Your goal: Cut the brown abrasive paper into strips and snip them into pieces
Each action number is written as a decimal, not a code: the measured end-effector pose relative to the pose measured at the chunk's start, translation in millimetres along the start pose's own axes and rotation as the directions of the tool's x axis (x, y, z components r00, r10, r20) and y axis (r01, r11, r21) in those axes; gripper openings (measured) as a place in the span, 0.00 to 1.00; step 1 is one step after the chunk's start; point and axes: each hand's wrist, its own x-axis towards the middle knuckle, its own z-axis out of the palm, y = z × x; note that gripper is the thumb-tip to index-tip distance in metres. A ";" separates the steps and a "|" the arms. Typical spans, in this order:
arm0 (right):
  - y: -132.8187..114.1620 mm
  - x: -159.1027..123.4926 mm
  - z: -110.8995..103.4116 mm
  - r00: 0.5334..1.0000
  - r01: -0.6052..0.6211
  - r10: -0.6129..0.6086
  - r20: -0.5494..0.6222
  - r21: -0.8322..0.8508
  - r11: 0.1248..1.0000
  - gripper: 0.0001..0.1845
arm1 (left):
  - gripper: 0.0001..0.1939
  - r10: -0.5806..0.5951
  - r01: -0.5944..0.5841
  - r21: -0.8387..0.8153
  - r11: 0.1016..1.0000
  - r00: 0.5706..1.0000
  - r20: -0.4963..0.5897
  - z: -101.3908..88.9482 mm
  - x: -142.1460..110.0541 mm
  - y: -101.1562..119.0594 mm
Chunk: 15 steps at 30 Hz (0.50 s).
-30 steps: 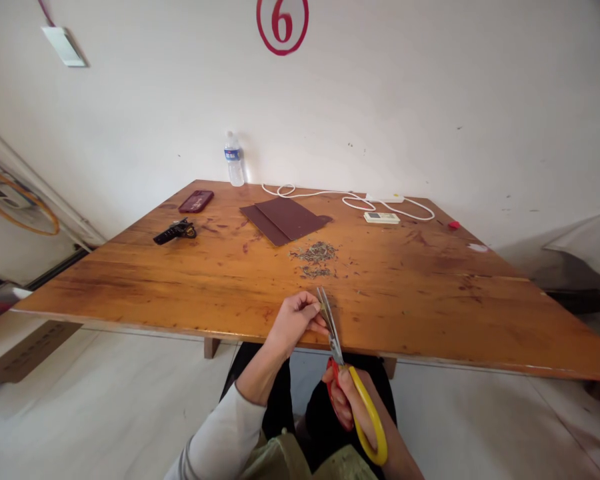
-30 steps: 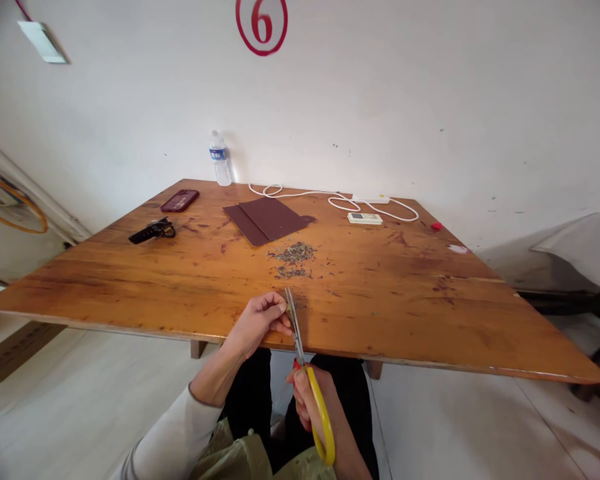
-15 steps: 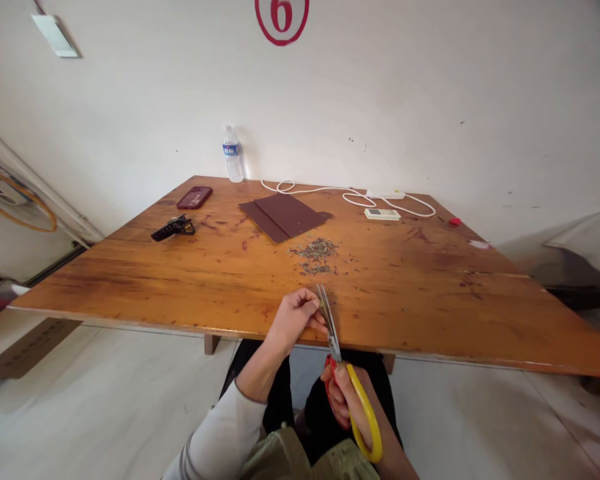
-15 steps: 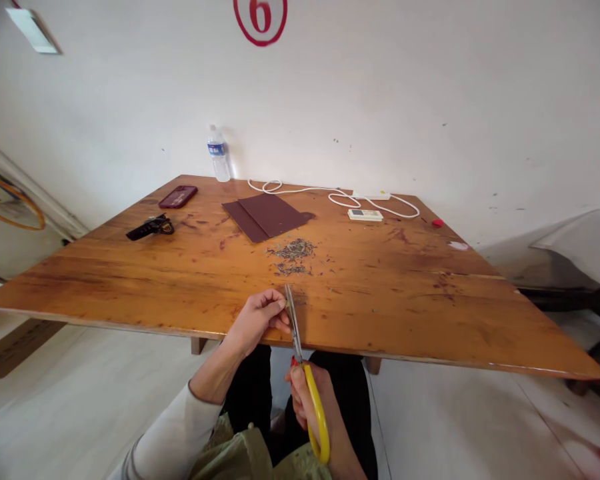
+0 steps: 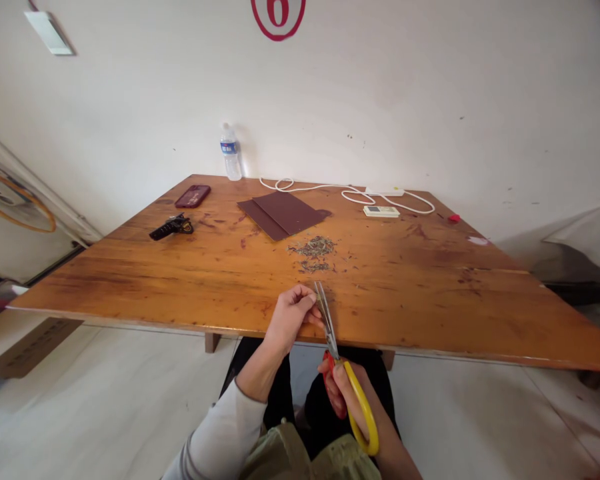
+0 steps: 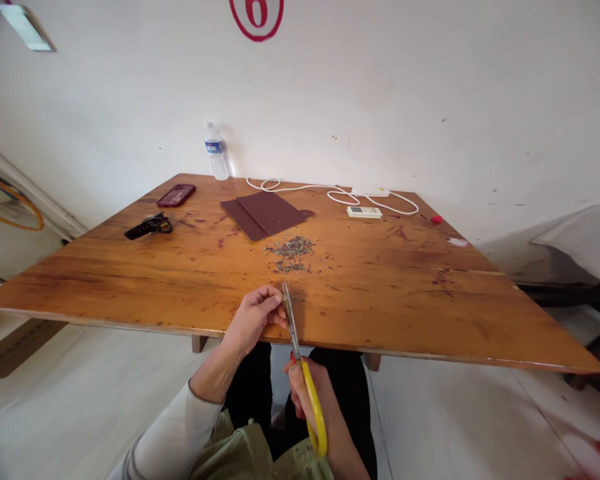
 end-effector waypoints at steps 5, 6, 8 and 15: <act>-1.4 -1.4 2.7 1.000 -0.026 0.027 -0.015 0.032 0.999 0.37 | 0.15 0.023 -0.023 -0.007 1.000 1.000 -0.008 -0.1 -0.3 -0.7; -0.9 -0.9 3.0 0.999 -0.035 0.035 -0.014 0.040 0.999 0.37 | 0.14 0.022 -0.022 -0.005 1.000 1.000 -0.008 -0.2 -0.4 -0.5; 0.4 0.8 2.8 0.998 -0.057 0.057 -0.006 0.058 0.997 0.37 | 0.14 0.018 -0.018 -0.003 1.000 1.000 -0.006 -0.2 -0.5 -0.1; 4.1 5.9 -2.4 0.994 -0.112 0.109 0.030 0.109 0.988 0.34 | 0.13 0.003 -0.003 0.001 1.000 1.000 -0.015 0.7 -1.1 1.0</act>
